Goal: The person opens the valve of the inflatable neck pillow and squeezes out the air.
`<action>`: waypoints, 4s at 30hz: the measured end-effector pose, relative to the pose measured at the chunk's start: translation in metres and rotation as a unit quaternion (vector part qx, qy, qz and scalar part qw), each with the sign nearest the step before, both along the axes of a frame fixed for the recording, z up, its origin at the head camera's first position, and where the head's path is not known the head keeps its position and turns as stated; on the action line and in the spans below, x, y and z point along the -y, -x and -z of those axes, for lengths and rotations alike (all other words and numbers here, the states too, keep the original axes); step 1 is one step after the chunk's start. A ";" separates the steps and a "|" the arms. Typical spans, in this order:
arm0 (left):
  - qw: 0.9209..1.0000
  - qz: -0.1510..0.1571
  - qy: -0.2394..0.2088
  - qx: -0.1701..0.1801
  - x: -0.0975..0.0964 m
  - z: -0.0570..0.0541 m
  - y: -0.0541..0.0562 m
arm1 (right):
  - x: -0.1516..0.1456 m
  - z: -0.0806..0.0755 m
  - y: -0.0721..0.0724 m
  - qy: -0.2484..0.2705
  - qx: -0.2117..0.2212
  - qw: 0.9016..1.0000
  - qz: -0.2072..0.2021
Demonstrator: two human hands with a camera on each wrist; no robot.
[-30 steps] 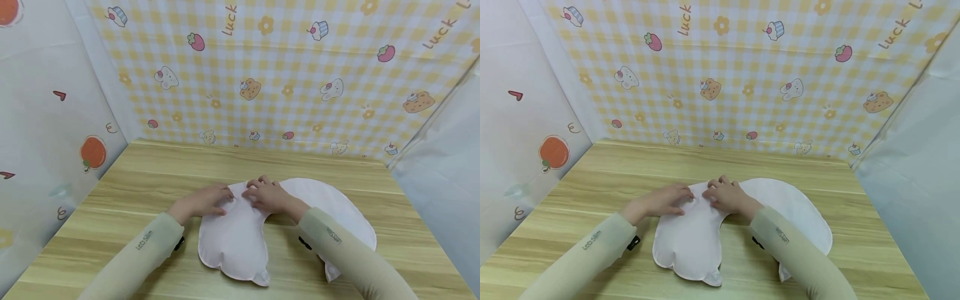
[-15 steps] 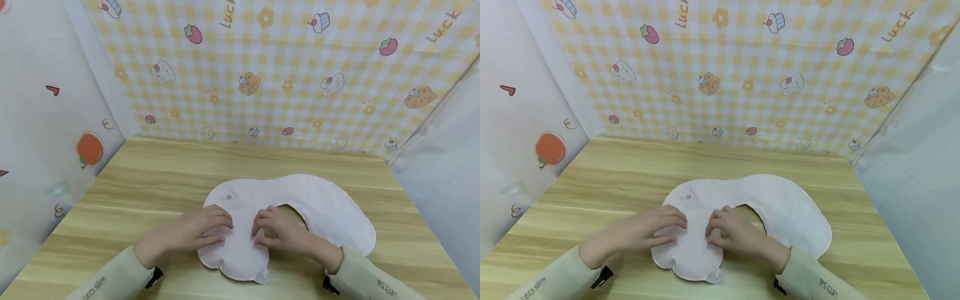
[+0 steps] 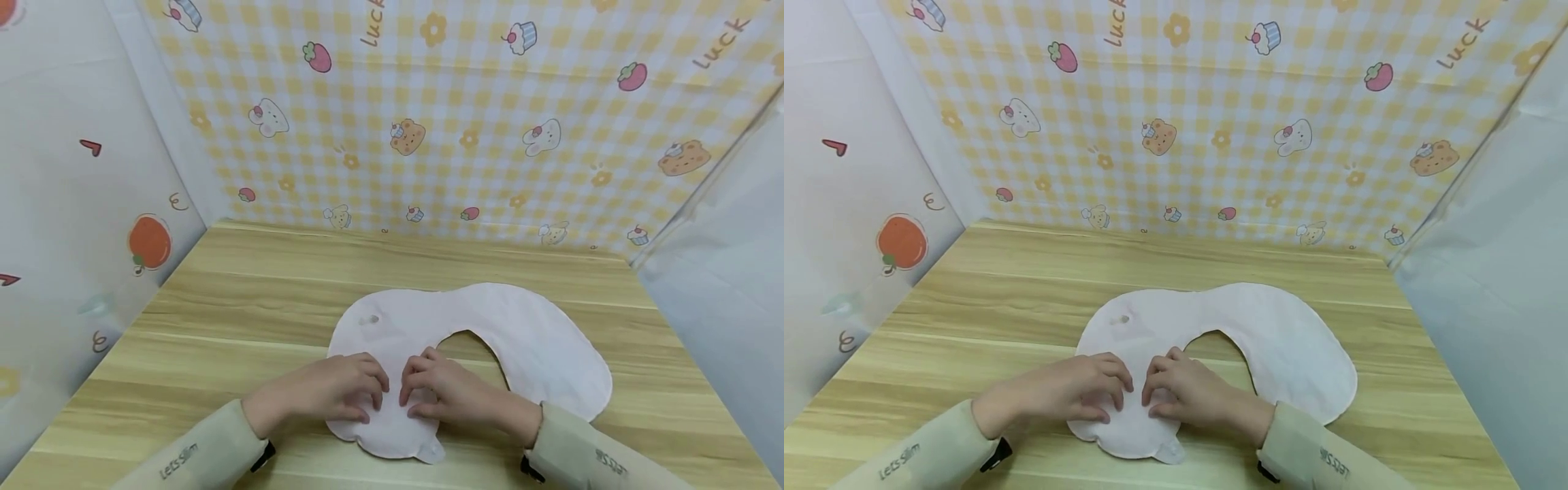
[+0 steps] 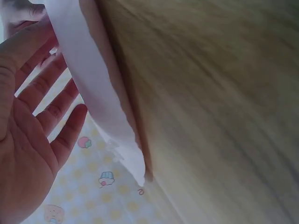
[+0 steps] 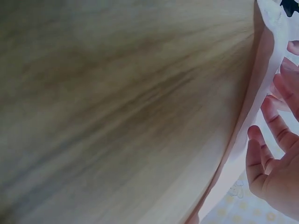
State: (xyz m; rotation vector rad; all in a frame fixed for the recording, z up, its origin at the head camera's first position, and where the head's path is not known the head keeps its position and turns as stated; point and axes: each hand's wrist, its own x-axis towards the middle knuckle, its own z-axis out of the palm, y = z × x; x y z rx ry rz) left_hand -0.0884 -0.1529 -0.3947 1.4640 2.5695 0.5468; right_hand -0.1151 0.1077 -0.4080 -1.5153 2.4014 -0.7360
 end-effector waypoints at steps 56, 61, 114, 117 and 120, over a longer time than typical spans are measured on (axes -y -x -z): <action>0.989 -0.085 0.071 0.095 0.017 0.011 -0.001 | 0.027 0.006 0.062 -0.149 -0.054 0.987 0.039; 0.985 -0.114 0.086 0.101 0.017 0.010 0.000 | 0.029 0.006 0.068 -0.171 -0.047 0.983 0.038; 0.999 -0.042 0.003 -0.017 0.019 0.000 -0.017 | 0.020 -0.011 -0.012 -0.041 -0.031 0.994 -0.095; 0.998 -0.057 0.022 0.002 0.019 0.003 -0.018 | 0.022 -0.008 -0.014 -0.058 -0.033 0.993 -0.102; 0.997 -0.068 0.034 0.010 0.021 0.006 -0.017 | 0.023 -0.005 -0.015 -0.075 -0.043 0.991 -0.103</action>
